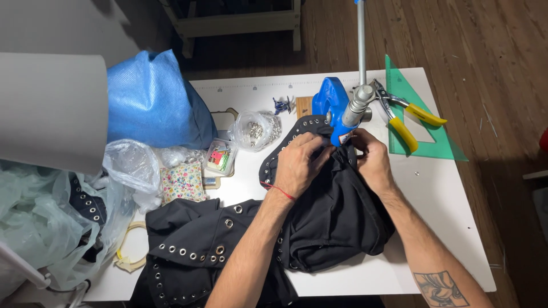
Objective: Attaching metal eyelets to a black garment using a manual press and a rotary hole punch tool.
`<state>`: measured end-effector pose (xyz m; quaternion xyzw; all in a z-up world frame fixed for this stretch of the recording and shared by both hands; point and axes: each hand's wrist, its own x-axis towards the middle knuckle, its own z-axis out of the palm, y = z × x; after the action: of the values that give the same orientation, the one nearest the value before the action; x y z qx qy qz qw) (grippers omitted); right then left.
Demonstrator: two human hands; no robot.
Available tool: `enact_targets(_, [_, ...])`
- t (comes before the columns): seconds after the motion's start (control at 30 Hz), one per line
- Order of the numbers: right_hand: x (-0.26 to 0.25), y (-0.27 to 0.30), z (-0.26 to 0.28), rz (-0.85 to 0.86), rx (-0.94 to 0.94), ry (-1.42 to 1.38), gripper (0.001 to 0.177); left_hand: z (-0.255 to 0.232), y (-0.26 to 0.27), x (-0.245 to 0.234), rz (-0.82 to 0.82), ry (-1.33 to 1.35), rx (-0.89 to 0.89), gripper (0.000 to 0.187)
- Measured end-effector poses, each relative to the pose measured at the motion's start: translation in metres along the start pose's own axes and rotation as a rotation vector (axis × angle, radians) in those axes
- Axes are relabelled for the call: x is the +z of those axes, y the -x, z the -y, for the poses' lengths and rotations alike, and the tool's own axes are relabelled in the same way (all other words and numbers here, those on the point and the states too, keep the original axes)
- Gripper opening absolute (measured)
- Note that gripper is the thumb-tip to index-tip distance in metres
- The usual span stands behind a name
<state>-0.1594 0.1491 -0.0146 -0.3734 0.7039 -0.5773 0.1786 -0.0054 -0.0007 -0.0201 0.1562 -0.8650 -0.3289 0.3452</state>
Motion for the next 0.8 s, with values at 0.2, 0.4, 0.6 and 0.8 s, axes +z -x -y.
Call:
enact_targets(0.2, [-0.002,-0.007,-0.023,0.106,-0.084,0.114,0.036,-0.019,-0.006,-0.014,-0.019,-0.019,0.011,0.007])
enact_targets(0.4, [0.004,-0.007,-0.036,0.032,-0.107,0.141,0.042,-0.013,-0.006,-0.014,-0.011,-0.007,0.009,0.007])
enact_targets(0.6, [-0.004,-0.007,-0.039,0.067,-0.111,0.239,0.041,-0.005,-0.006,-0.008,-0.043,0.049,0.073,0.008])
enact_targets(0.8, [-0.016,-0.002,-0.009,0.103,-0.030,0.184,0.046,-0.006,-0.004,-0.010,-0.039,0.107,0.069,0.009])
